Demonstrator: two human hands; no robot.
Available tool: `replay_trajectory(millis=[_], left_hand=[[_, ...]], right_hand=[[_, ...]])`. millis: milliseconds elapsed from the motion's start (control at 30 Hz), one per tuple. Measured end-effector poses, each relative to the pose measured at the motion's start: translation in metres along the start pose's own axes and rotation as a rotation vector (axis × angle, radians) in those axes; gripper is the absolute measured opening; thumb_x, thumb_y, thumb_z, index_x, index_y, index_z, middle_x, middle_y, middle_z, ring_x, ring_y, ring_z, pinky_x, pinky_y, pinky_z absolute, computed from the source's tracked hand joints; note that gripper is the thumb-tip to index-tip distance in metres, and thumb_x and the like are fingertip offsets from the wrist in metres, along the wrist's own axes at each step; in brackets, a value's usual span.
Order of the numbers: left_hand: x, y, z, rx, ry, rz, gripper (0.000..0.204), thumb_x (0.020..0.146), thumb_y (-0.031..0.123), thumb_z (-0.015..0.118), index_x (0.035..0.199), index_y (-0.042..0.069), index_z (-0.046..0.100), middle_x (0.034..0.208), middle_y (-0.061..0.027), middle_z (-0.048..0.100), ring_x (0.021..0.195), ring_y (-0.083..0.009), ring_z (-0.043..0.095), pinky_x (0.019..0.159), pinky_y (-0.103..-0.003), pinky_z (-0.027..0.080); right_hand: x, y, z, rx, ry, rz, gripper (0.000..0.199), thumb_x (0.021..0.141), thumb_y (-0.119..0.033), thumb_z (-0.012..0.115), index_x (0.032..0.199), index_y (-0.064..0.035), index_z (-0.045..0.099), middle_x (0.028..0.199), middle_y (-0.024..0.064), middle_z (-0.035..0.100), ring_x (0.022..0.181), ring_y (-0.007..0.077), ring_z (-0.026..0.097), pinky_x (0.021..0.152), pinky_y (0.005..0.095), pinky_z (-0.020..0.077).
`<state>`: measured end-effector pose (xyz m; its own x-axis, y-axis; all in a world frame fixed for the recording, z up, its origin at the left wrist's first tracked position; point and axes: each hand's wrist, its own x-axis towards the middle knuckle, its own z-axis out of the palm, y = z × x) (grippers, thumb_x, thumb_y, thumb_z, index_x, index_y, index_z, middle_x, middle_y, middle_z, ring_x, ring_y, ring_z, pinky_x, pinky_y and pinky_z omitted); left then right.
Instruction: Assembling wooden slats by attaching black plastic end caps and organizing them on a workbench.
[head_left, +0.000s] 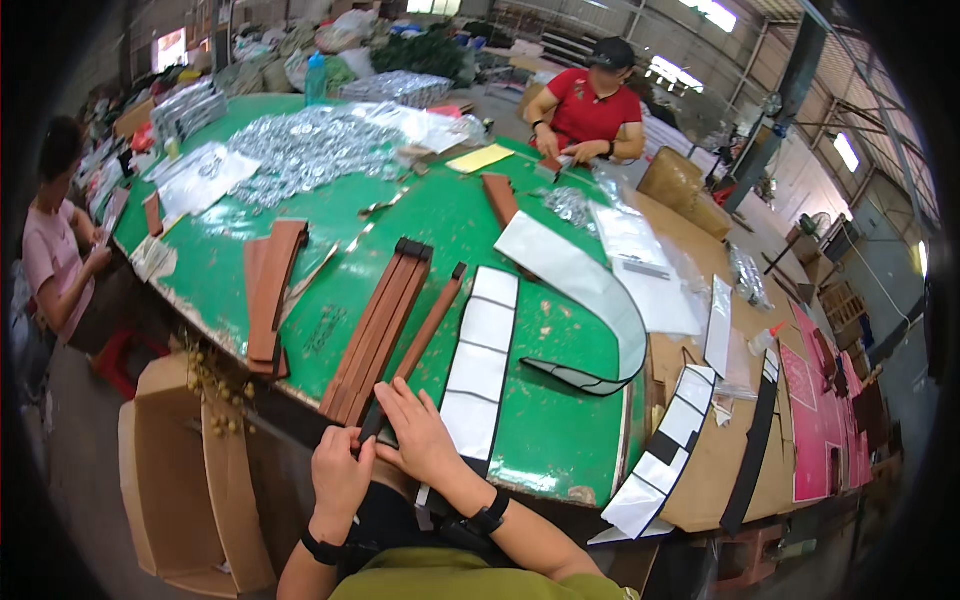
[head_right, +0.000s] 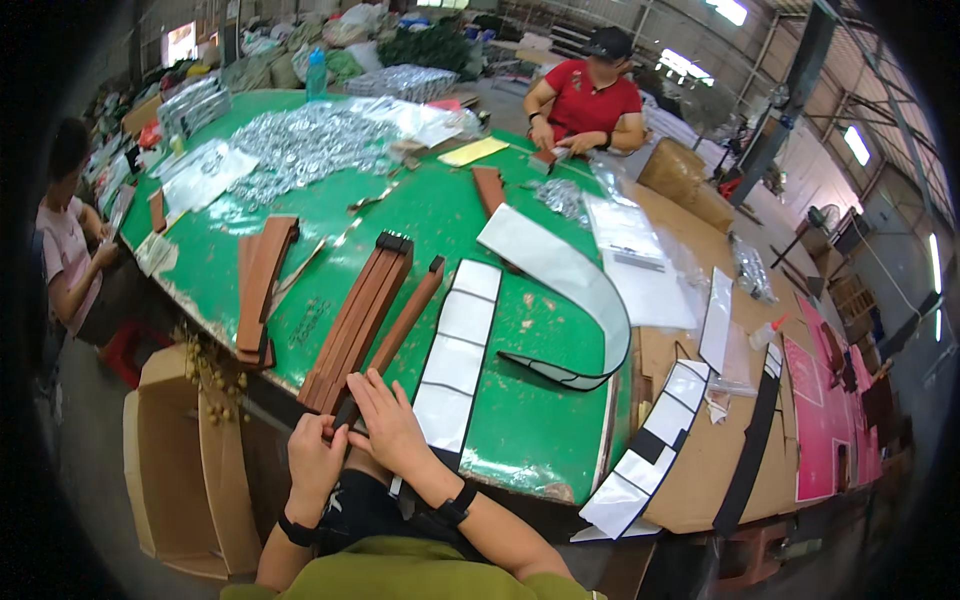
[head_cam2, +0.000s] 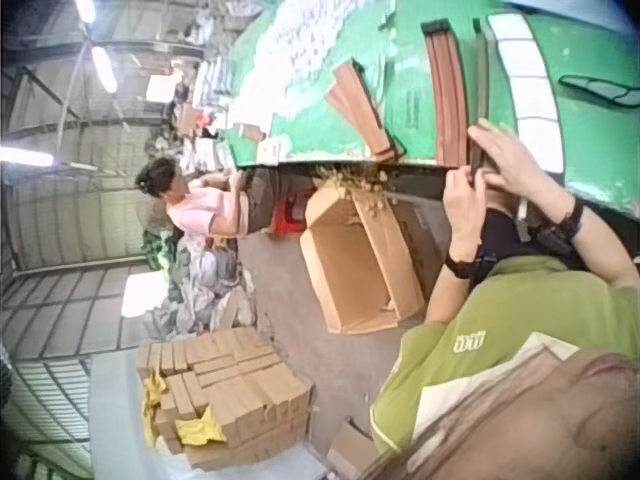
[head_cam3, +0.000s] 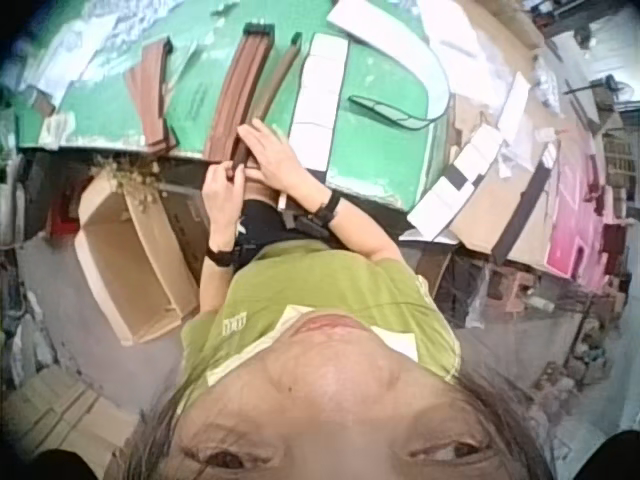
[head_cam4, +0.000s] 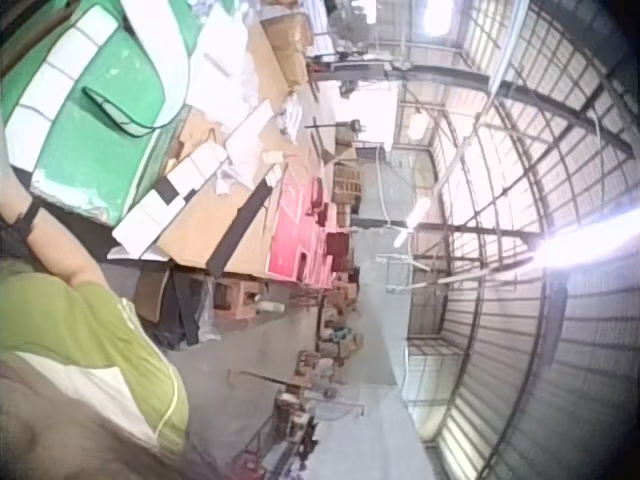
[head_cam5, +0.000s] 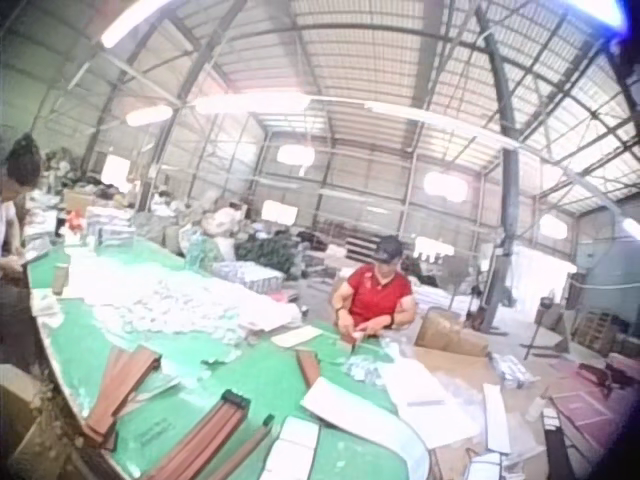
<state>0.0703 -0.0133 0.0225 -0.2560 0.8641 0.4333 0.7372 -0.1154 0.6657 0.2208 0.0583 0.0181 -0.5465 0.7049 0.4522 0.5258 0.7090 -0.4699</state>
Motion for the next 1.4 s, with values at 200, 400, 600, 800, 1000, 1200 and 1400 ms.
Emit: replay_trajectory(millis=[200,400,600,800,1000,1200,1400], left_hand=[[0.006,0.017,0.011,0.019,0.007,0.029,0.02,0.08,0.011,0.078,0.091,0.001,0.066,0.074,-0.0101,0.059,0.065,-0.028,0.063,0.061,-0.04,0.05],[0.013,0.006,0.017,0.132,0.038,0.065,0.018,0.082,0.017,0.078,0.091,0.005,0.068,0.07,-0.0114,0.059,0.064,-0.0326,0.061,0.059,-0.043,0.048],[0.026,0.037,0.025,0.018,-0.047,0.051,0.019,0.085,0.016,0.077,0.092,0.001,0.067,0.067,-0.0104,0.06,0.062,-0.0272,0.061,0.058,-0.039,0.048],[0.015,0.023,0.046,0.057,-0.101,0.096,0.023,0.086,0.017,0.076,0.098,0.0,0.066,0.067,-0.0084,0.06,0.062,-0.0261,0.061,0.058,-0.038,0.049],[0.005,0.033,0.036,-0.013,-0.143,0.055,0.032,0.09,0.014,0.073,0.114,-0.002,0.06,0.074,-0.0082,0.062,0.063,-0.0249,0.064,0.059,-0.037,0.05],[-0.026,0.036,0.017,-0.137,-0.279,0.093,0.024,0.087,0.005,0.069,0.11,0.004,0.061,0.091,-0.011,0.065,0.074,-0.0316,0.067,0.063,-0.038,0.053],[-0.034,0.041,0.029,-0.101,-0.338,0.236,0.032,0.084,0.002,0.067,0.116,0.003,0.062,0.118,-0.0138,0.06,0.095,-0.0358,0.065,0.078,-0.042,0.055]], right_hand=[[-0.012,-0.001,-0.035,0.014,0.006,0.092,0.095,0.078,-0.02,0.081,0.154,0.0003,0.028,0.153,0.0247,0.038,0.146,0.0427,0.031,0.117,0.0532,0.0306],[-0.087,0.045,-0.069,-0.022,0.103,0.226,0.073,0.077,-0.014,0.081,0.141,0.0002,0.047,0.137,0.0259,0.055,0.129,0.046,0.05,0.109,0.0521,0.0393],[-0.127,0.043,-0.112,-0.069,-0.011,0.401,0.055,0.082,-0.017,0.079,0.13,-0.0009,0.058,0.135,0.0241,0.057,0.132,0.0454,0.048,0.11,0.0502,0.039],[-0.13,0.02,-0.091,-0.079,0.081,0.38,0.046,0.084,-0.019,0.078,0.126,-0.0082,0.065,0.143,0.0211,0.05,0.138,0.0449,0.042,0.112,0.0529,0.0371],[-0.109,0.009,-0.075,-0.1,-0.003,0.256,0.045,0.083,-0.019,0.078,0.125,-0.0126,0.067,0.149,0.0194,0.044,0.142,0.044,0.036,0.112,0.0599,0.0326],[-0.094,0.012,-0.061,-0.094,-0.107,0.223,0.049,0.081,-0.021,0.079,0.129,-0.0186,0.066,0.15,0.0191,0.044,0.144,0.0428,0.034,0.114,0.0602,0.0303],[-0.094,0.015,-0.066,-0.097,-0.131,0.211,0.053,0.081,-0.023,0.079,0.132,-0.0225,0.065,0.149,0.0192,0.045,0.141,0.0445,0.037,0.114,0.0602,0.0304]])
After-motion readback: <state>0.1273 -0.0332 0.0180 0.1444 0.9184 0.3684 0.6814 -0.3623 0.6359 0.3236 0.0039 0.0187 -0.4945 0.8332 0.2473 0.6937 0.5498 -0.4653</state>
